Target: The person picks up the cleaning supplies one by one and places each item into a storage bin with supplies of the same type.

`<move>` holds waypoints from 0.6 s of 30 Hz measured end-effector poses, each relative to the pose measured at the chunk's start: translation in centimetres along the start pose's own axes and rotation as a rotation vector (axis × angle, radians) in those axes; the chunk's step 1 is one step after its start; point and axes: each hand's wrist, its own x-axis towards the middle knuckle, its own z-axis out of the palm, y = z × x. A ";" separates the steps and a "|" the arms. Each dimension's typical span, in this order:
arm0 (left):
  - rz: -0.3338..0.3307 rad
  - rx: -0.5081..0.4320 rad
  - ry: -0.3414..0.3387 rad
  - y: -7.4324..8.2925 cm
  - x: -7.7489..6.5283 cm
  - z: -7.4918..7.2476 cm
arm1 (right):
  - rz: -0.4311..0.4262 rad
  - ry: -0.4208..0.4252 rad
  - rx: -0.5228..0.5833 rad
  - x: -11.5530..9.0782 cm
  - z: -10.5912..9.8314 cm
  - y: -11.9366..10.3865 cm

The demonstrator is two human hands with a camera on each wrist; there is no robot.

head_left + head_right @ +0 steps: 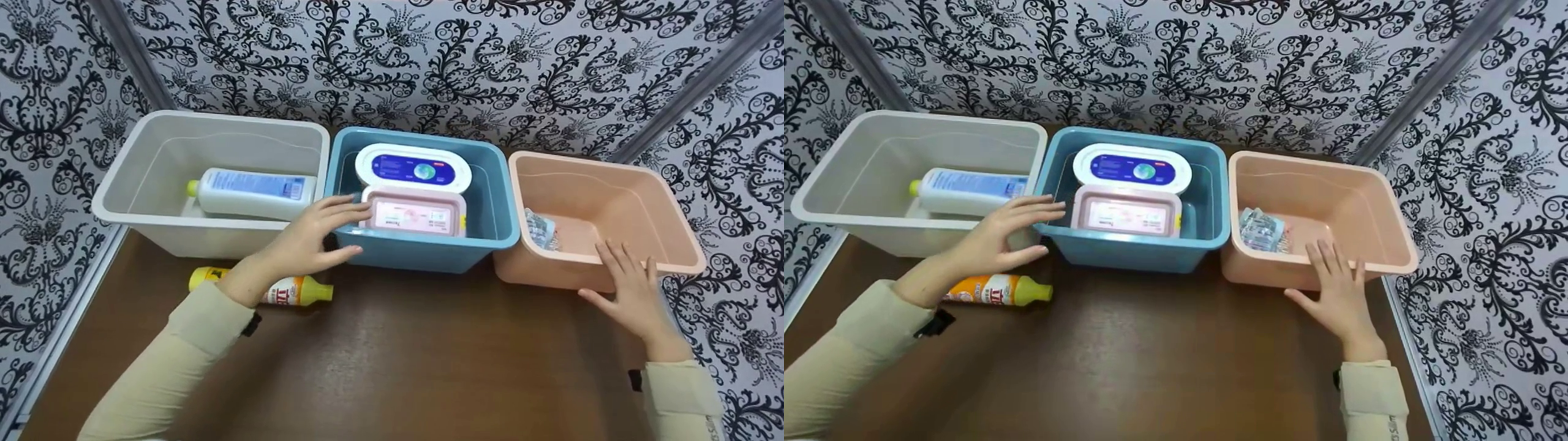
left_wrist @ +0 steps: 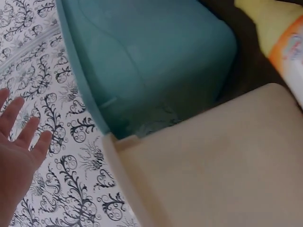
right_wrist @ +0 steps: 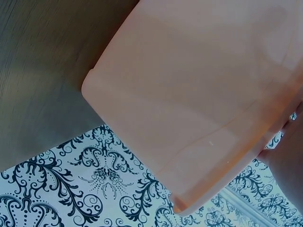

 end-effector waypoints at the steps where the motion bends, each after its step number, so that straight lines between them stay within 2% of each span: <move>1: -0.006 -0.004 -0.002 -0.1 -0.4 0.0 | 0.001 -0.002 -0.001 0.0 0.0 0.0; 10: -0.091 0.027 -0.014 -2.0 -4.2 0.4 | -0.001 -0.001 -0.001 0.0 0.0 0.0; 16: -0.066 0.049 0.014 -2.9 -6.6 0.7 | -0.004 0.001 -0.007 0.0 -0.1 -0.1; 18: -0.082 0.046 0.005 -3.0 -7.3 0.9 | -0.002 -0.002 -0.013 0.1 -0.1 -0.2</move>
